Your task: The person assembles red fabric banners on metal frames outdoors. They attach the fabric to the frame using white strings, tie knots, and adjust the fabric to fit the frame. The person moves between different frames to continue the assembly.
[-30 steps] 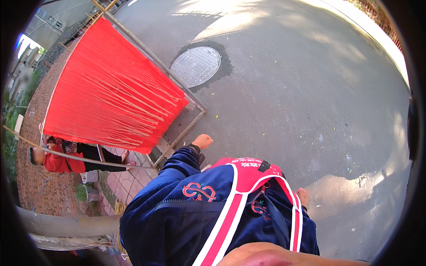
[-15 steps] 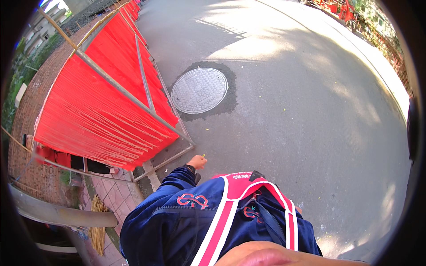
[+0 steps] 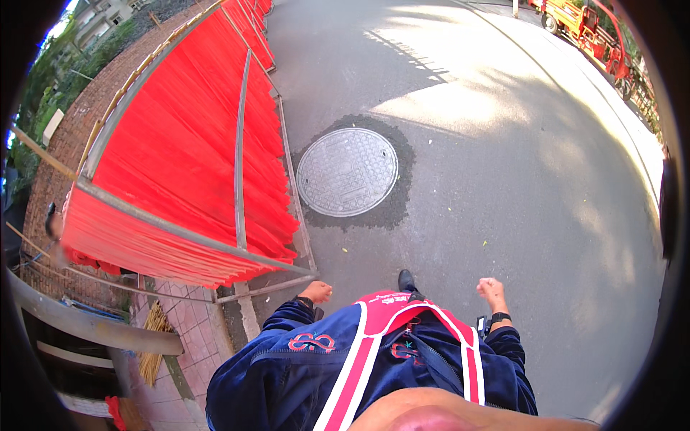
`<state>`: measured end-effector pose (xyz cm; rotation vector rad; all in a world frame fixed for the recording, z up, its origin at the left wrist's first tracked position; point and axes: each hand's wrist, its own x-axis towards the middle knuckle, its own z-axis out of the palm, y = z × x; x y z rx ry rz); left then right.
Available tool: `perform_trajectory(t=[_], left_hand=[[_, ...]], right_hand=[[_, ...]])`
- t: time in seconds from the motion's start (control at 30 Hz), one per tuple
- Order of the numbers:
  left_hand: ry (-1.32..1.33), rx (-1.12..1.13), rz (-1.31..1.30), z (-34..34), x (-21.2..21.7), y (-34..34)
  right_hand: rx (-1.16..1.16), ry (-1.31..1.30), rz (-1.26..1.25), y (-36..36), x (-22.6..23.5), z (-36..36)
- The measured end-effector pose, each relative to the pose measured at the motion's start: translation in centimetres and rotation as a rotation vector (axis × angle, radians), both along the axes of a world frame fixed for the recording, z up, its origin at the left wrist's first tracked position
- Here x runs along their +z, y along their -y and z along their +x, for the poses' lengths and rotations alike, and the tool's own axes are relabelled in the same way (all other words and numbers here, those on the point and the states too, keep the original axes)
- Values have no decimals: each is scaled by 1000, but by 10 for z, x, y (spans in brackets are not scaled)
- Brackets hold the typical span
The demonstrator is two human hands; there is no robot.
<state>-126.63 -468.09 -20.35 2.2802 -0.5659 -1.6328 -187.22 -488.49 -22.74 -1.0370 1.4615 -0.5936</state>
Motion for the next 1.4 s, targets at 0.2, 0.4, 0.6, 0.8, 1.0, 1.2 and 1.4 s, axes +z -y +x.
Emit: perform_trajectory(t=[0.2,0.4,0.6,0.8,1.0,1.2,1.4], left_hand=[[10,83,-35,53,12,179],[-177,253,-276,84,34,380],[-244,329,-285,128,1,547],[-28,370,-80,200,-13,645],[11,284,-92,266,-34,697],[80,-125,92,399,-96,773],[127,124,-245,571,-104,961]], right_hand=[[280,-143,103,94,0,55],[-6,-264,317,213,-31,45],[214,-267,232,435,-67,75],[308,-314,63,741,-53,237],[597,-12,-93,971,-14,492],[770,156,-28,1100,-4,696],[605,-112,39,1232,-51,730]])
